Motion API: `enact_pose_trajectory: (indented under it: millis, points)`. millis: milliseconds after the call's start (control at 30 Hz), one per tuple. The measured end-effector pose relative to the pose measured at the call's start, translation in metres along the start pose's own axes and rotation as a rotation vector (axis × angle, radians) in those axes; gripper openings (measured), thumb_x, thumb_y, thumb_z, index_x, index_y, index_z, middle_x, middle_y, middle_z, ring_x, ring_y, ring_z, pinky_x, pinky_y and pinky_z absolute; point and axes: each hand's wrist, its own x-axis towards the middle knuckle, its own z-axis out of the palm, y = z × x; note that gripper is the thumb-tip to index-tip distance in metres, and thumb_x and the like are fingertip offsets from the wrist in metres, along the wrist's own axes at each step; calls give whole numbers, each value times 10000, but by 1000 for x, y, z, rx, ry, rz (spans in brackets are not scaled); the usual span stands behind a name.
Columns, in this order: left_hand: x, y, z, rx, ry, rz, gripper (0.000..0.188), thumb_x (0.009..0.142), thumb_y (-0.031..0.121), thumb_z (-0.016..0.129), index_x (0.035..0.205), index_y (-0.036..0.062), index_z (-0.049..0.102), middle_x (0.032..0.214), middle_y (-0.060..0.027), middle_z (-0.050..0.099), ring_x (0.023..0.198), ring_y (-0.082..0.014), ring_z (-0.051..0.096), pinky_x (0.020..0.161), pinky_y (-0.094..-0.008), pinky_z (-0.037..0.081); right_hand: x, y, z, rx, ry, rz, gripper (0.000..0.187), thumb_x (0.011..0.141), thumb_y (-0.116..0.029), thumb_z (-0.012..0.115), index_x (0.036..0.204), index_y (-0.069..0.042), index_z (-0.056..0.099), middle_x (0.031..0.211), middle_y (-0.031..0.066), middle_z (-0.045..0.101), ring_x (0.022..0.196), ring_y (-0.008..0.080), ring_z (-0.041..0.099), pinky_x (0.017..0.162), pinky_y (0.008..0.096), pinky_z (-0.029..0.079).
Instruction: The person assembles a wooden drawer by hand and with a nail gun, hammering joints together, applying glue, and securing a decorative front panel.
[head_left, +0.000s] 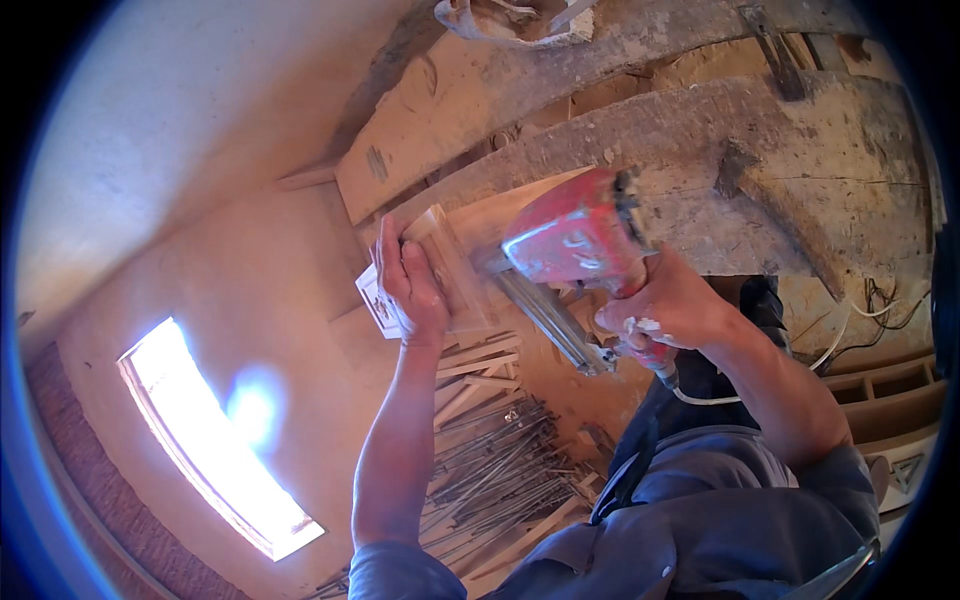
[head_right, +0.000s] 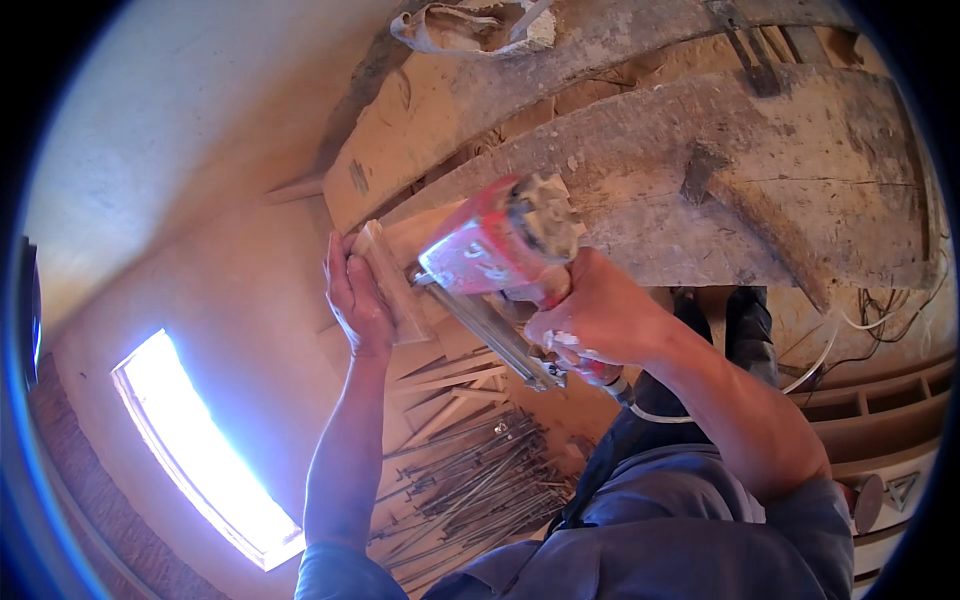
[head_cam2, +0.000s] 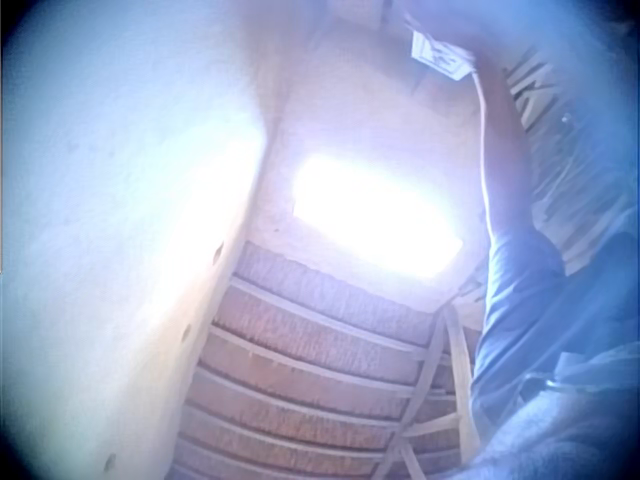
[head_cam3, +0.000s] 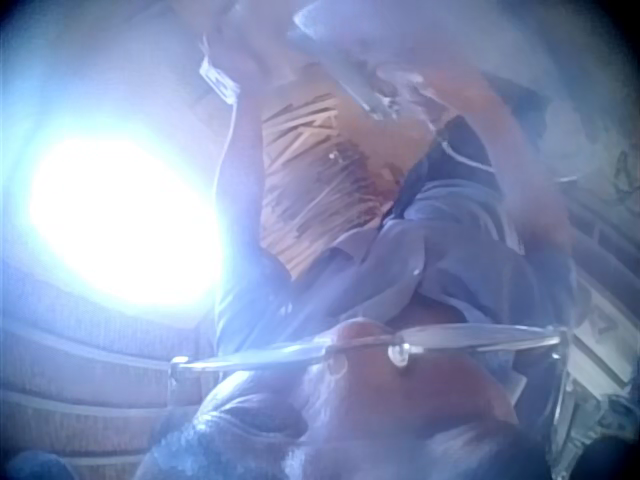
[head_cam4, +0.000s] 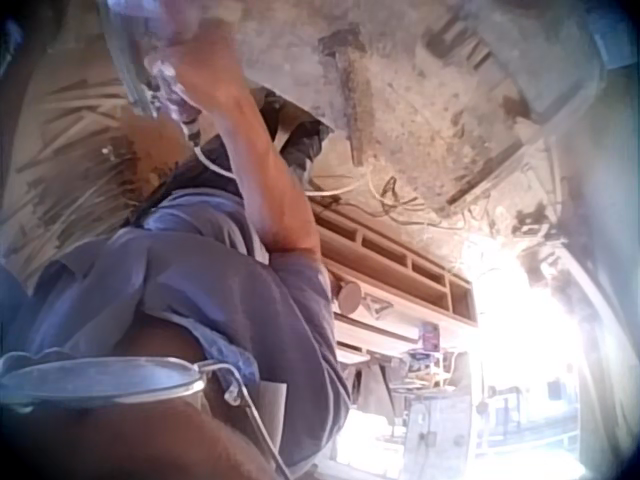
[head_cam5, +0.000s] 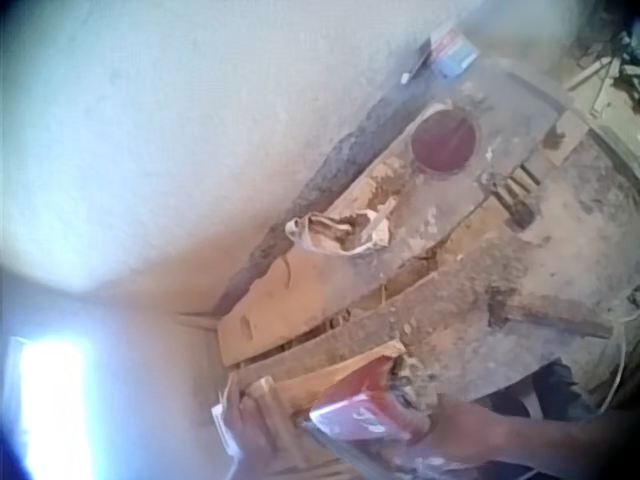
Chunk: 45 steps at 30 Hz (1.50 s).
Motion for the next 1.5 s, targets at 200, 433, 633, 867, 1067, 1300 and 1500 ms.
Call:
enact_pose_trajectory:
  millis: [200,433,633,867,1067,1300,1500]
  points:
    - [3,3,-1,62,-6,55,450,1051,140,436,1448,-67,473,1279,-184,609,1131,-260,592,1018,-345,438,10,-5,0,-102,-10,-24,59,784,18,710,778,15,651,597,52,614,469,109,549,441,306,407]
    - [3,4,-2,16,-13,-2,462,1049,154,440,1452,-72,469,1276,-191,612,1112,-263,597,1001,-355,443,8,-8,-10,47,12,-28,147,755,-11,703,654,12,600,555,59,580,476,117,552,449,317,395]
    - [4,4,-2,27,-16,31,476,1052,171,444,1447,-96,462,1270,-194,616,1100,-275,608,986,-366,454,27,-27,-12,34,-5,-146,110,734,-3,696,670,-2,607,547,55,574,475,113,544,458,313,384]
    - [5,2,-1,7,-14,49,486,1051,173,448,1456,-95,455,1252,-191,621,1088,-269,610,959,-360,472,37,-30,-7,42,-36,-158,92,726,21,681,711,-17,599,537,40,552,465,113,541,444,309,382]
    - [6,3,-2,5,-26,18,477,1044,161,445,1452,-84,458,1245,-190,624,1116,-296,587,993,-389,444,28,-27,-4,19,-3,-130,133,739,7,676,660,-9,570,534,54,557,447,112,539,399,316,392]
    - [10,3,-1,31,-3,70,454,1049,205,445,1405,-67,522,1211,-197,645,1068,-294,602,984,-402,448,25,-30,-10,-30,8,-101,141,750,-29,675,654,6,577,534,59,561,411,127,529,367,312,396]
    - [17,18,-4,-60,-52,-82,473,1040,340,481,1181,-72,665,1075,-192,686,1037,-328,623,935,-416,454,-15,-48,-41,-331,311,-53,210,741,-38,675,945,7,647,721,96,652,606,163,632,519,350,478]
